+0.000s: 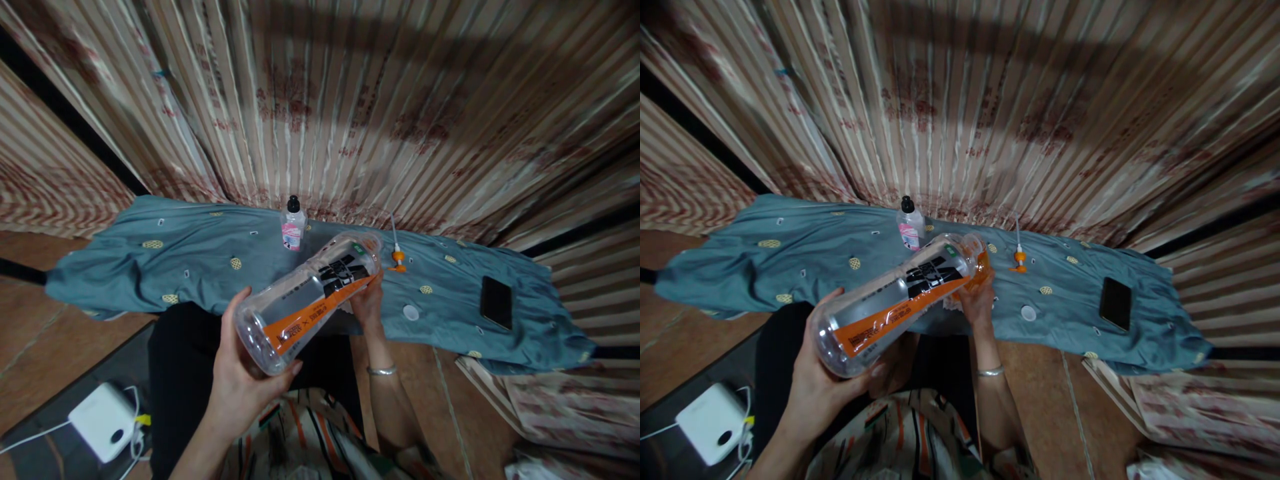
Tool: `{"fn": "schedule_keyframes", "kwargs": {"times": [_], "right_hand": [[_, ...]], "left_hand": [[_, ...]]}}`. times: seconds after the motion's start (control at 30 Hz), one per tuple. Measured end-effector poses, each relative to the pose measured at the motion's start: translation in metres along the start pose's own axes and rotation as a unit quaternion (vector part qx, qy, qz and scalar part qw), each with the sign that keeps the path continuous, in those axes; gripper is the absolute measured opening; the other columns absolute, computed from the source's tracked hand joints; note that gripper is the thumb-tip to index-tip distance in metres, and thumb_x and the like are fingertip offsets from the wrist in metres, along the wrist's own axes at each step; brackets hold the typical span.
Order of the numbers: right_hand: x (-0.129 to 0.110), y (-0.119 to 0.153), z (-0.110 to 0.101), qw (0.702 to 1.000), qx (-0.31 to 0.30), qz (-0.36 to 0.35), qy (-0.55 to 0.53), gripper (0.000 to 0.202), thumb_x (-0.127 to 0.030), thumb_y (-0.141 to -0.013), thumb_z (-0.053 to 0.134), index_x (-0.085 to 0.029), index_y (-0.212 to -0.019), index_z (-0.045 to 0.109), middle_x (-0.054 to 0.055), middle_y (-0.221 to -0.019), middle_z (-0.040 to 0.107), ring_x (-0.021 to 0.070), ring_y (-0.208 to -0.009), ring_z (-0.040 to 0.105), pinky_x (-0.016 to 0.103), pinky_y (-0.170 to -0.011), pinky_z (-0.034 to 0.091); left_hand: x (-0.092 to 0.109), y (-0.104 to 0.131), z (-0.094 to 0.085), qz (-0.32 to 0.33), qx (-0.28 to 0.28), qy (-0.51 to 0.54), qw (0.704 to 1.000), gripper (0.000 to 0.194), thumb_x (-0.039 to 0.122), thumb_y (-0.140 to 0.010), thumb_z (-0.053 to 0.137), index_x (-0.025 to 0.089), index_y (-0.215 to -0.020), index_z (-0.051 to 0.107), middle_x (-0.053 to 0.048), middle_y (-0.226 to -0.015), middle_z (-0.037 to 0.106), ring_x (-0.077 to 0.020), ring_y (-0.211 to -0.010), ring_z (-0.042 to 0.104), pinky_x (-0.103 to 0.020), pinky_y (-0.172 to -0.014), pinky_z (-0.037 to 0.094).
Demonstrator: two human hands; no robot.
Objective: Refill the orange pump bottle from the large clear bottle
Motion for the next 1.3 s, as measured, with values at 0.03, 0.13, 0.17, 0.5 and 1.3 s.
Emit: {"fn": "schedule_keyframes", "kwargs": {"times": [0.03,0.13,0.17,0.5,1.3], "right_hand": [[-0.0002,0.0000,0.0001,1.000,0.002,0.002,0.000,0.059,-0.039,-0.069,0.079,-0.022,-0.118,0.050,0.009,-0.106,0.077,0.0255,-0.095,0.076,0.038,-0.079,0.062],[-0.0019,-0.0001,0.0012,1.000,-0.001,0.006,-0.002,0.058,-0.040,-0.070,0.078,-0.022,-0.117,0.049,0.010,-0.106,0.077,0.0258,-0.095,0.076,0.039,-0.079,0.062],[-0.0028,-0.0001,0.0015,1.000,-0.001,0.006,-0.002,0.057,-0.041,-0.070,0.077,-0.022,-0.116,0.049,0.010,-0.107,0.077,0.0261,-0.095,0.076,0.039,-0.080,0.062],[-0.0018,0.0004,0.0003,1.000,0.001,0.000,0.002,0.056,-0.040,-0.070,0.078,-0.021,-0.115,0.050,0.012,-0.107,0.077,0.0268,-0.095,0.076,0.039,-0.080,0.063],[-0.0041,0.0003,0.0008,1.000,0.008,-0.016,-0.021,0.051,-0.034,-0.070,0.079,-0.023,-0.111,0.051,0.008,-0.102,0.078,0.0234,-0.089,0.076,0.036,-0.077,0.063]], "left_hand": [[-0.0003,0.0001,0.0000,0.000,-0.002,0.001,1.000,0.098,0.042,-0.056,0.090,0.023,-0.144,0.051,-0.008,-0.130,0.063,-0.0301,-0.115,0.069,-0.039,-0.094,0.060],[-0.0015,0.0007,0.0001,0.001,-0.007,0.012,1.000,0.097,0.039,-0.058,0.090,0.024,-0.145,0.050,-0.007,-0.128,0.065,-0.0281,-0.111,0.070,-0.037,-0.092,0.060],[-0.0017,0.0008,0.0003,0.003,-0.009,0.015,1.000,0.098,0.038,-0.058,0.091,0.024,-0.145,0.050,-0.007,-0.127,0.065,-0.0277,-0.110,0.070,-0.037,-0.091,0.060],[-0.0047,0.0003,0.0006,-0.002,0.001,0.028,1.000,0.100,0.039,-0.054,0.093,0.025,-0.144,0.052,-0.007,-0.125,0.065,-0.0284,-0.109,0.070,-0.036,-0.089,0.061],[-0.0066,0.0017,-0.0013,-0.014,0.013,0.012,1.000,0.108,0.042,-0.052,0.093,0.026,-0.148,0.047,-0.007,-0.125,0.063,-0.0289,-0.108,0.070,-0.041,-0.090,0.061]]}}
Point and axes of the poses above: each hand's wrist, its own y-axis away from the middle knuckle, its own z-axis out of the palm, x = y × z, the point moved 6 cm from there along -y, towards the middle knuckle
